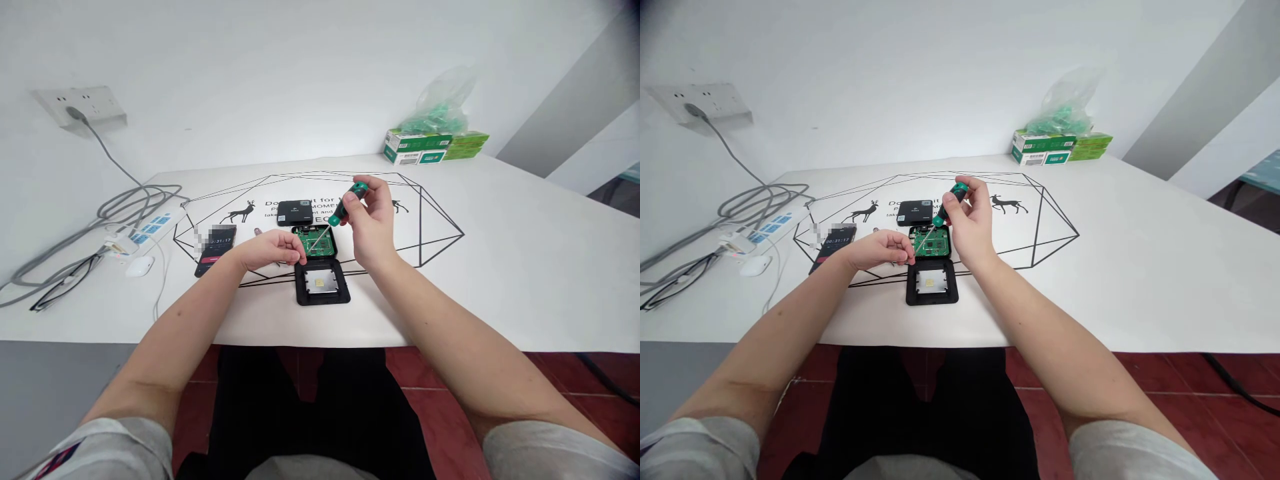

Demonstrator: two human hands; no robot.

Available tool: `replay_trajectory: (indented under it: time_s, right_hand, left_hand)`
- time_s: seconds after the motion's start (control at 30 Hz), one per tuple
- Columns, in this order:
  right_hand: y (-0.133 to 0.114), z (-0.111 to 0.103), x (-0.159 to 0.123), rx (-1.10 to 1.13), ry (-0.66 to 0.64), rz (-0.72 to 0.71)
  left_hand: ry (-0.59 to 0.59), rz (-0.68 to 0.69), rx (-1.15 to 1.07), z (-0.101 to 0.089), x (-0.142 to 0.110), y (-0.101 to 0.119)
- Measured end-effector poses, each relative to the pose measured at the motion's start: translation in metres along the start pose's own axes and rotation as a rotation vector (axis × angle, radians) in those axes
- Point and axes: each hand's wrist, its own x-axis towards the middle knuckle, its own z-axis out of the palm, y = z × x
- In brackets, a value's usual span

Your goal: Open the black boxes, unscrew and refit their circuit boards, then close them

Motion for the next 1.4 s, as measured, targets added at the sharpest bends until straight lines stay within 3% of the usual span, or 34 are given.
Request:
replay_trajectory:
  time_s: [0.47, 0.9, 1.4]
  right_hand:
    - [-0.0039, 0.0026, -0.0025, 0.01, -0.02, 0.054]
    - [-0.0031, 0.0003, -0.0029, -0.099, -0.017, -0.026]
    - [-0.005, 0.0017, -0.0025, -0.066, -0.013, -0.009]
  left_hand:
    - [0.004, -0.004, -0.036, 0.0059, 0.0038, -0.0007]
    - [0.025, 0.018, -0.066, 0.008, 0.0036, -0.001]
    - [0.088, 0.037, -0.119, 0.0098, 0.0048, -0.0057]
